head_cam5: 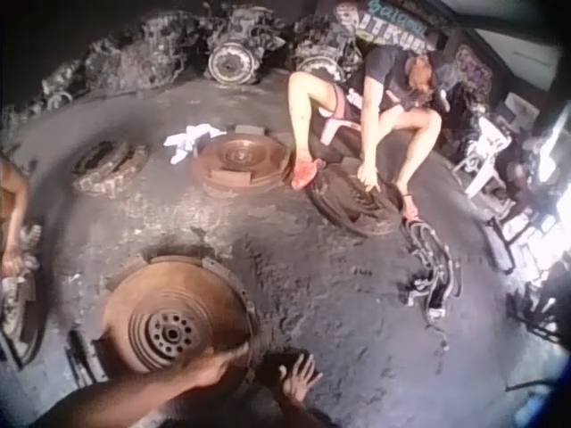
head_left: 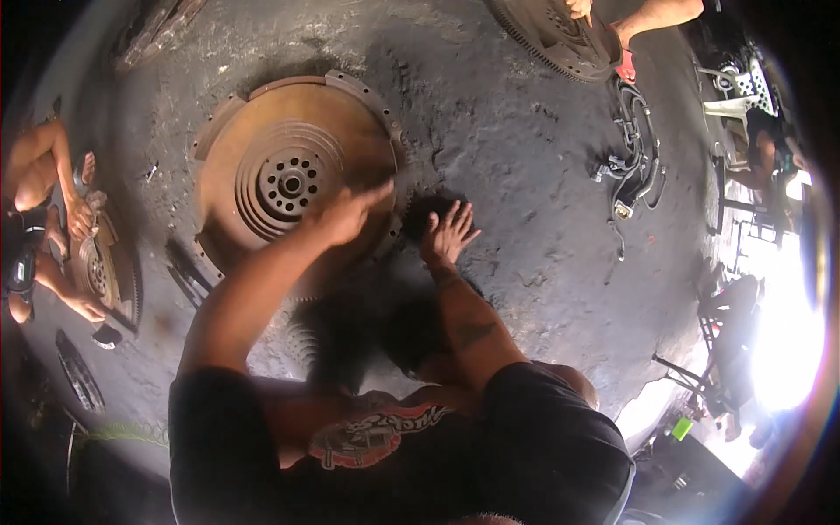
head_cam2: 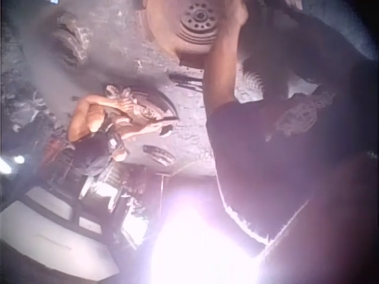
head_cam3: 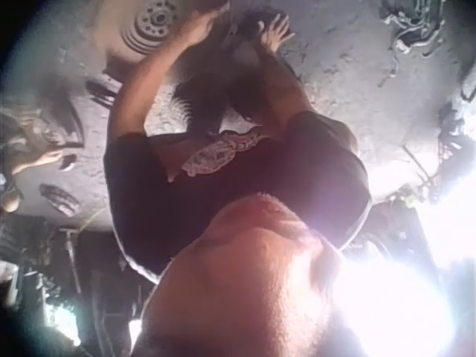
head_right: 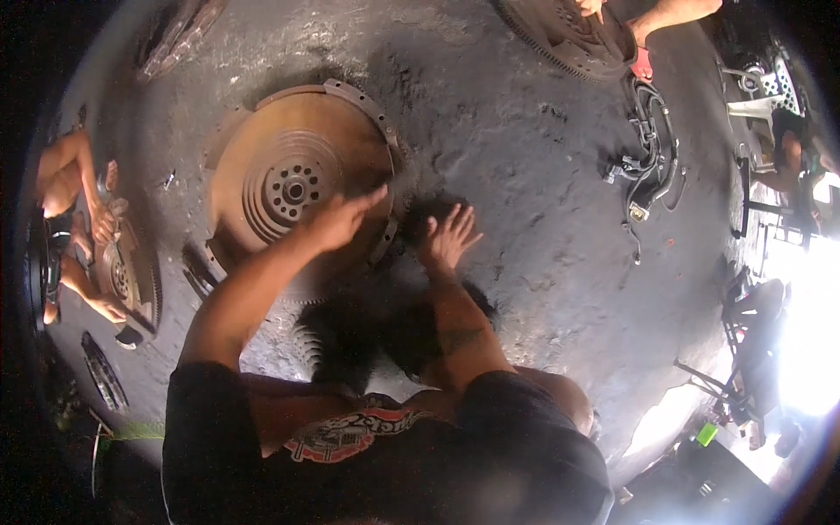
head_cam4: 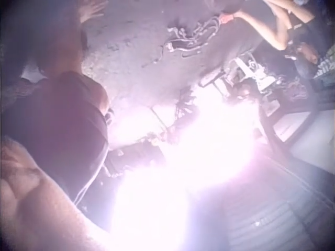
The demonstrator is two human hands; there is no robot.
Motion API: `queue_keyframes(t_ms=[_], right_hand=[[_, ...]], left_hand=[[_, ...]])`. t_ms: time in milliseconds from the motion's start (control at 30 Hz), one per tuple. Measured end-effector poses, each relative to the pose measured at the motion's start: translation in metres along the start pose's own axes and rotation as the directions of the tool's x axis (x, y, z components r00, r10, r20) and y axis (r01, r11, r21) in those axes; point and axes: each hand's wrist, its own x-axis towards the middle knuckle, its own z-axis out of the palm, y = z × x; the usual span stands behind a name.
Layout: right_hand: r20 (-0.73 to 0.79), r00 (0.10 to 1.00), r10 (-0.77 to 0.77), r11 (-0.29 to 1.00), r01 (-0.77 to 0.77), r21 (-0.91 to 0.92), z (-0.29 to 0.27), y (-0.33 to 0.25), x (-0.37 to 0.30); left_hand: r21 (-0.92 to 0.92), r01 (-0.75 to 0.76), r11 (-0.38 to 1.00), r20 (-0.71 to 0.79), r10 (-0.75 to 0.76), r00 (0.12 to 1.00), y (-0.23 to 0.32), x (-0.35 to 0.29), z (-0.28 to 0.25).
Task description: Using a hand file to resurface or clean a vehicle flywheel on the floor of a service bay.
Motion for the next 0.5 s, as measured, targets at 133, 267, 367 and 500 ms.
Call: queue_keyframes(t_ms=[133, 267, 367, 500], right_hand=[[-0.122, 0.987, 0.102, 0.994, -0.107, -0.036, -0.011, 0.017, 0.035], [-0.189, 0.967, 0.169, 0.953, -0.209, -0.219, -0.024, 0.029, 0.053], [0.043, 0.977, 0.211, 0.903, -0.178, -0.392, -0.029, 0.01, 0.057], [0.489, 0.809, 0.327, 0.929, -0.18, -0.323, -0.053, -0.034, 0.09]], left_hand=[[0.116, 0.141, 0.983, 0.252, -0.167, 0.953, 0.03, 0.013, -0.052], [-0.075, 0.059, 0.995, 0.046, -0.055, 0.997, 0.03, 0.061, -0.024], [0.038, 0.362, 0.932, 0.316, -0.354, 0.88, 0.059, 0.04, -0.056], [0.064, 0.162, 0.985, 0.254, -0.173, 0.952, 0.037, 0.002, -0.058]])
